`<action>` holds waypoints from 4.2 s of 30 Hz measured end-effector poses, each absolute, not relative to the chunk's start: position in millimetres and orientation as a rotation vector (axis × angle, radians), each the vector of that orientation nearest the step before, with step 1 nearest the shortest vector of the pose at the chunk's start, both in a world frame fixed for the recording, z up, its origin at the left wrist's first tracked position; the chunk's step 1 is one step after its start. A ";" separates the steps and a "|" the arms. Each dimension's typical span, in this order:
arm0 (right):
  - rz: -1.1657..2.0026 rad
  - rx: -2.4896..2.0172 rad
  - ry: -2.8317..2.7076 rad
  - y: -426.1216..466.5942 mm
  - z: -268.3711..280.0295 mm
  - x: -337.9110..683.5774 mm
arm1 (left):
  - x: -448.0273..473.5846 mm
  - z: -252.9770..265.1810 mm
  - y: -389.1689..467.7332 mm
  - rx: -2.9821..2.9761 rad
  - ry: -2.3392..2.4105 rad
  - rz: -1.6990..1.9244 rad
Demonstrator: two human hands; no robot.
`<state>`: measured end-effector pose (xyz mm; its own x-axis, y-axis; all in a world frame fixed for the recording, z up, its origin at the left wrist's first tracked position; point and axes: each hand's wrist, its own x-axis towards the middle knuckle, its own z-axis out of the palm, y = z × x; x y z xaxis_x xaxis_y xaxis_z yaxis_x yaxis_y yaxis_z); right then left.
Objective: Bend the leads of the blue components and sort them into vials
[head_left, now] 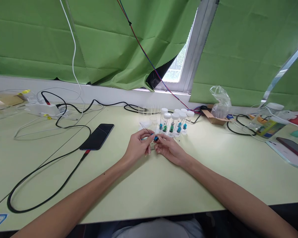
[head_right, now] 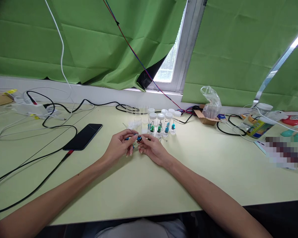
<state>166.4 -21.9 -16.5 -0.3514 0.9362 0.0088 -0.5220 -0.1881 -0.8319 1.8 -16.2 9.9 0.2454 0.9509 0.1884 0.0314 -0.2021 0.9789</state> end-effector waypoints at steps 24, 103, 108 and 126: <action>0.862 -0.860 -1.509 -29.3 -14.2 163.8 | 2.1 10.8 -13.4 1.375 0.981 1.154; 0.137 -1.215 -2.136 -21.9 -18.5 164.3 | -3.6 35.2 -27.9 1.896 1.173 1.576; 0.153 -1.195 -2.157 -17.4 -19.5 165.9 | -1.7 32.7 -28.9 1.934 1.127 1.515; -0.044 -1.042 -2.036 -18.9 -15.0 167.7 | -2.6 39.7 -24.2 1.597 0.930 1.900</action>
<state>167.7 -18.9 -15.0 -0.3135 0.6572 0.6854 0.6861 0.6558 -0.3150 -2.6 -24.2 39.7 -0.1987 0.7357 0.6476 0.0598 -0.6504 0.7572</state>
